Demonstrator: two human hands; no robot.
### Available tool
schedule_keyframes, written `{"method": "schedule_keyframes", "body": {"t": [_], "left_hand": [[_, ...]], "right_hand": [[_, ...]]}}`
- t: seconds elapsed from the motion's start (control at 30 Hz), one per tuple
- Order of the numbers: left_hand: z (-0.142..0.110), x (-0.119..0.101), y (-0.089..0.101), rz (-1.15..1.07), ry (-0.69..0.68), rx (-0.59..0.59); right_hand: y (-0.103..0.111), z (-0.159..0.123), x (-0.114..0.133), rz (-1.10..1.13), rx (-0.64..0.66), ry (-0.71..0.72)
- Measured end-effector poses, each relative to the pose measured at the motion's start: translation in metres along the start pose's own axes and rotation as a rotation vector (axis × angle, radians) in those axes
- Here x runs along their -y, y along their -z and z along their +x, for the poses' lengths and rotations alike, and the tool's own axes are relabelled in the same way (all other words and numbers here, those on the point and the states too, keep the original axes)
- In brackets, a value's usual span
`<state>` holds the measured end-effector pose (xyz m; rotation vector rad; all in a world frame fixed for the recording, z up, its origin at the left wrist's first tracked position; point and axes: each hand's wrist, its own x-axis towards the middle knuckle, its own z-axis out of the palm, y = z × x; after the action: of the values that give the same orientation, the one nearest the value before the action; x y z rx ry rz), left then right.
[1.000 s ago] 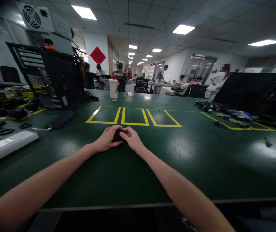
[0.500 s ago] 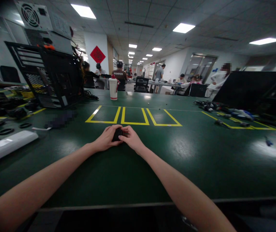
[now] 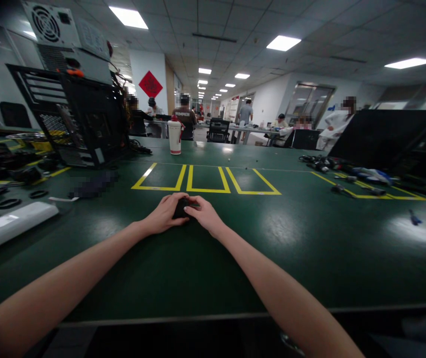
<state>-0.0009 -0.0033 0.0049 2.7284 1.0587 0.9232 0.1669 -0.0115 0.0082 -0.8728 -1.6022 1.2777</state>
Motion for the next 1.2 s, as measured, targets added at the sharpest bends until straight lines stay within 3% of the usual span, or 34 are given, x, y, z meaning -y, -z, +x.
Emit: {"method": "schedule_keyframes", "body": {"t": [0.93, 1.2], "left_hand": [[0.0000, 0.0006, -0.0014, 0.004, -0.006, -0.012], [-0.0005, 0.0010, -0.0013, -0.003, -0.005, -0.009]], "right_hand": [[0.0016, -0.0026, -0.0020, -0.027, -0.017, 0.016], [0.0050, 0.0019, -0.0018, 0.002, 0.024, -0.077]]}}
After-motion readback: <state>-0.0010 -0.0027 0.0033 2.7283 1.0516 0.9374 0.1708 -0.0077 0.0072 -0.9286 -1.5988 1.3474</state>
